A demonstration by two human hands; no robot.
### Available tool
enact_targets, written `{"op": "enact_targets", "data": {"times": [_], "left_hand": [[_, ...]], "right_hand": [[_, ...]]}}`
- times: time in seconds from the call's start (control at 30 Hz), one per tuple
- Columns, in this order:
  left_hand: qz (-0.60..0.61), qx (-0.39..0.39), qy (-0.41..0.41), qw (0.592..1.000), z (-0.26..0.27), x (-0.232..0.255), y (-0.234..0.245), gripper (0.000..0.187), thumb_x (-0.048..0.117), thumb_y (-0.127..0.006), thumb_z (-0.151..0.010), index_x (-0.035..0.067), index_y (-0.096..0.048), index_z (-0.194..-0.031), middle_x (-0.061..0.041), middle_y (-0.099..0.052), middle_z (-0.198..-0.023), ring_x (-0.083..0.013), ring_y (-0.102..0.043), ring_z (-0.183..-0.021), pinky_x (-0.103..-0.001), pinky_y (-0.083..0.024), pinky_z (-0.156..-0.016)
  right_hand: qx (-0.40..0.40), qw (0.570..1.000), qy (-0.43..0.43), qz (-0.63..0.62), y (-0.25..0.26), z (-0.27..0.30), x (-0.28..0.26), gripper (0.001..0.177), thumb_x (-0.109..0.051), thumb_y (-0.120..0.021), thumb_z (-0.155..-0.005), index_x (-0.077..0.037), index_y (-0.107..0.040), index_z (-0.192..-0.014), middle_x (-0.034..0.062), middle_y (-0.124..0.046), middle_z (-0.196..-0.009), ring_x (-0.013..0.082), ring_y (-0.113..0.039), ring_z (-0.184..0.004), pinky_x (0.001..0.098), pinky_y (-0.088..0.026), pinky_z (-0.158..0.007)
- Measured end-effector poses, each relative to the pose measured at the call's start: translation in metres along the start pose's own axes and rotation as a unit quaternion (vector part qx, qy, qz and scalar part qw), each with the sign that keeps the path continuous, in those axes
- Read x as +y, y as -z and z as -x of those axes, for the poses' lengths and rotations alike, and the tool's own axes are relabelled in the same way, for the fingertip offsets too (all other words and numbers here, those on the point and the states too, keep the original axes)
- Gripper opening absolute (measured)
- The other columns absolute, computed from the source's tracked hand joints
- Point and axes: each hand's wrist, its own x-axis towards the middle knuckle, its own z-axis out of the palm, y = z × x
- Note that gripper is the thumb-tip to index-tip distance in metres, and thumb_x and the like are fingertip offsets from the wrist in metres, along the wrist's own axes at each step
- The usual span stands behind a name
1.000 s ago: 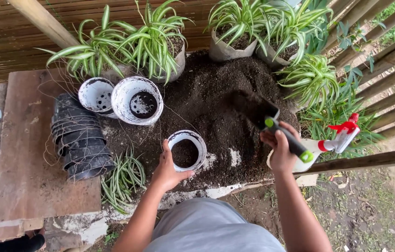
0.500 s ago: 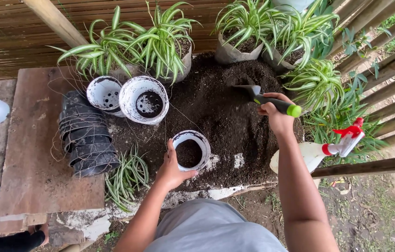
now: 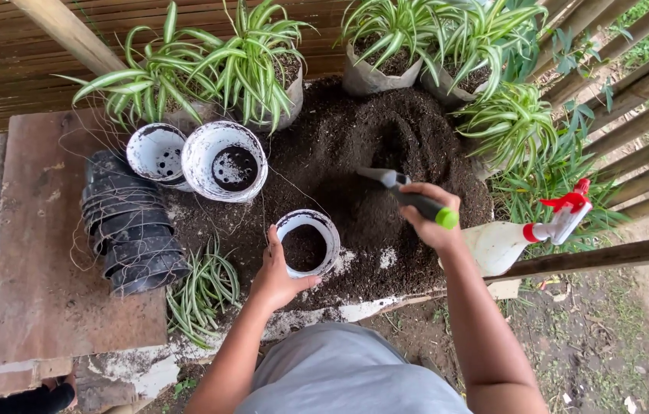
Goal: The person fills a white plastic pot with soil using a hand trowel, then places a spider plant cutting into the pot and covers the roots with additional soil. The person works at a wooden table with several other potted plants and gardening tools nearby.
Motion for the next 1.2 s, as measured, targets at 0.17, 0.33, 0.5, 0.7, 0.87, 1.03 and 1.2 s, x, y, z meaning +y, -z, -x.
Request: {"op": "enact_targets", "data": {"times": [0.17,0.33,0.5,0.7,0.87,1.03,1.2], "left_hand": [[-0.007,-0.003,0.004,1.000,0.004,0.001,0.000,0.139,0.044,-0.088,-0.073,0.011,0.015,-0.160,-0.036,-0.026,-0.154,-0.0535,-0.051,-0.130,-0.058,-0.052,-0.101],[-0.001,-0.006,0.005,1.000,0.002,0.000,-0.001,0.138,0.042,-0.088,-0.073,0.012,0.015,-0.160,-0.036,-0.026,-0.154,-0.0537,-0.049,-0.131,-0.059,-0.051,-0.101],[-0.060,-0.035,0.082,0.994,-0.008,0.007,-0.001,0.136,0.046,-0.080,-0.079,0.023,0.029,-0.155,-0.013,0.006,-0.170,-0.0347,-0.043,-0.141,-0.039,-0.062,-0.085],[-0.070,-0.040,0.090,0.993,-0.009,0.007,-0.002,0.138,0.049,-0.080,-0.078,0.023,0.032,-0.154,-0.016,0.003,-0.168,-0.0347,-0.047,-0.139,-0.037,-0.062,-0.081],[-0.002,0.007,-0.006,1.000,0.006,0.006,0.001,0.138,0.042,-0.089,-0.072,0.010,0.012,-0.160,-0.037,-0.030,-0.151,-0.0535,-0.049,-0.131,-0.060,-0.050,-0.101],[-0.005,0.004,-0.004,1.000,0.009,0.007,0.002,0.139,0.043,-0.089,-0.072,0.009,0.013,-0.160,-0.036,-0.029,-0.152,-0.0537,-0.049,-0.132,-0.060,-0.050,-0.102],[-0.007,0.002,-0.007,1.000,0.003,0.005,0.003,0.139,0.043,-0.088,-0.073,0.009,0.014,-0.160,-0.036,-0.028,-0.153,-0.0537,-0.049,-0.132,-0.060,-0.050,-0.102]], "right_hand": [[0.009,0.997,0.048,0.063,-0.010,0.057,0.012,0.032,-0.009,-0.081,-0.072,-0.010,-0.081,-0.104,0.0173,-0.076,-0.088,0.0332,-0.074,-0.075,0.0418,-0.057,-0.066],[0.224,0.951,-0.149,-0.153,-0.005,0.119,-0.001,0.037,0.011,-0.073,-0.081,0.008,-0.064,-0.117,0.0326,-0.069,-0.096,0.0383,-0.074,-0.087,0.0468,-0.063,-0.078],[0.351,0.788,-0.401,-0.309,0.034,0.181,-0.004,0.023,-0.028,-0.061,-0.097,-0.011,-0.046,-0.101,0.0113,-0.063,-0.091,0.0214,-0.063,-0.063,0.0301,-0.055,-0.052],[0.454,0.622,-0.521,-0.367,0.003,0.204,0.053,0.021,-0.016,-0.062,-0.095,-0.010,-0.049,-0.110,0.0325,-0.069,-0.103,0.0417,-0.073,-0.086,0.0462,-0.066,-0.080],[0.408,0.642,-0.468,-0.450,-0.049,0.161,0.065,0.046,-0.025,-0.069,-0.091,0.003,-0.046,-0.119,0.0326,-0.062,-0.103,0.0443,-0.074,-0.092,0.0520,-0.062,-0.090],[0.346,0.681,-0.432,-0.480,-0.063,0.146,0.068,0.041,-0.025,-0.066,-0.092,-0.001,-0.057,-0.124,0.0333,-0.066,-0.101,0.0434,-0.075,-0.091,0.0401,-0.067,-0.082],[0.312,0.757,-0.367,-0.441,-0.033,0.132,0.044,0.039,-0.028,-0.064,-0.094,-0.004,-0.057,-0.125,0.0312,-0.068,-0.101,0.0399,-0.076,-0.085,0.0350,-0.069,-0.075]]}}
